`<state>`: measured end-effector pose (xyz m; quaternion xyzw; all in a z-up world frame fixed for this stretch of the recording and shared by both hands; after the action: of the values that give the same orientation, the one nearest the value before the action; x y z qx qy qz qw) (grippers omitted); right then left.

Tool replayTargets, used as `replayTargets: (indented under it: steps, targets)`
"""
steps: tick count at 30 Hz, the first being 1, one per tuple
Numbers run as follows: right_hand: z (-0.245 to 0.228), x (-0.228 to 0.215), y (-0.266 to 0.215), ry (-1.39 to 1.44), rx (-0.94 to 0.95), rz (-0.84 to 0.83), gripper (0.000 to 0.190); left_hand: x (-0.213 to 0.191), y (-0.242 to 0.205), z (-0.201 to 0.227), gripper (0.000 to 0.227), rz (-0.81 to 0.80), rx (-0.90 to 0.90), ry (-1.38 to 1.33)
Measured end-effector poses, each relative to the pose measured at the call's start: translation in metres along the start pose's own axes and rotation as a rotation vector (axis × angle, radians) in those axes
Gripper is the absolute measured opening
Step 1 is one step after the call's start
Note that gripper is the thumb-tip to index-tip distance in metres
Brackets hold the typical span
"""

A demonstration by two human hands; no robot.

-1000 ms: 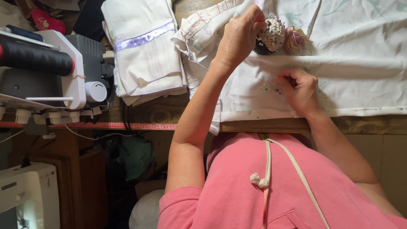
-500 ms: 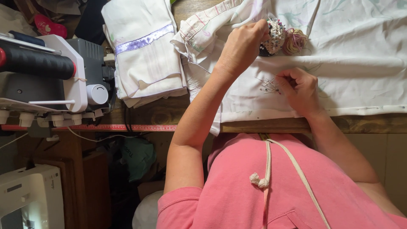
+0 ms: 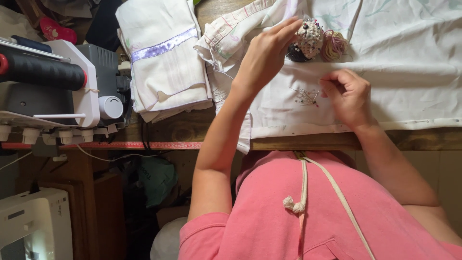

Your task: The person organizes pins into a pincushion and then pins a folded fabric hem to secure it for sewing.

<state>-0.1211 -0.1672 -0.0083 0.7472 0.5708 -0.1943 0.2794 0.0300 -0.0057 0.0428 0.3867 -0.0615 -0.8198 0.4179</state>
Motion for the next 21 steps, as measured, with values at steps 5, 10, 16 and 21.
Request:
replayTargets:
  steps: [5, 10, 16, 21]
  targets:
    - [-0.051, -0.012, 0.012, -0.11, -0.254, 0.048, 0.002, 0.028, -0.061, 0.038, 0.039, 0.081, -0.116, -0.126]
    - [-0.051, 0.002, 0.018, 0.179, -0.123, 0.044, 0.003, 0.05, -0.089, 0.023, 0.053, 0.25, -0.37, -0.609]
    - [-0.038, 0.005, 0.02, 0.344, -0.102, 0.174, 0.005, 0.056, -0.096, 0.011, 0.021, 0.322, -0.682, -0.901]
    - [-0.067, -0.011, 0.035, 0.066, -0.294, 0.306, 0.009, 0.055, -0.089, 0.006, 0.022, 0.432, -0.475, -0.821]
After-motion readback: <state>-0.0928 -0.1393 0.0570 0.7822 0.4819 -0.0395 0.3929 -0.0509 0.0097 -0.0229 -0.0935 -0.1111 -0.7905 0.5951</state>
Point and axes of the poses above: each hand's wrist, its own y-axis towards the middle knuckle, its own x-axis out of the palm, z = x × y, the point moved 7 cm from there along y, towards the middle knuckle, and after that the axes turned 13 degrees about -y, right-handed, at the moved point
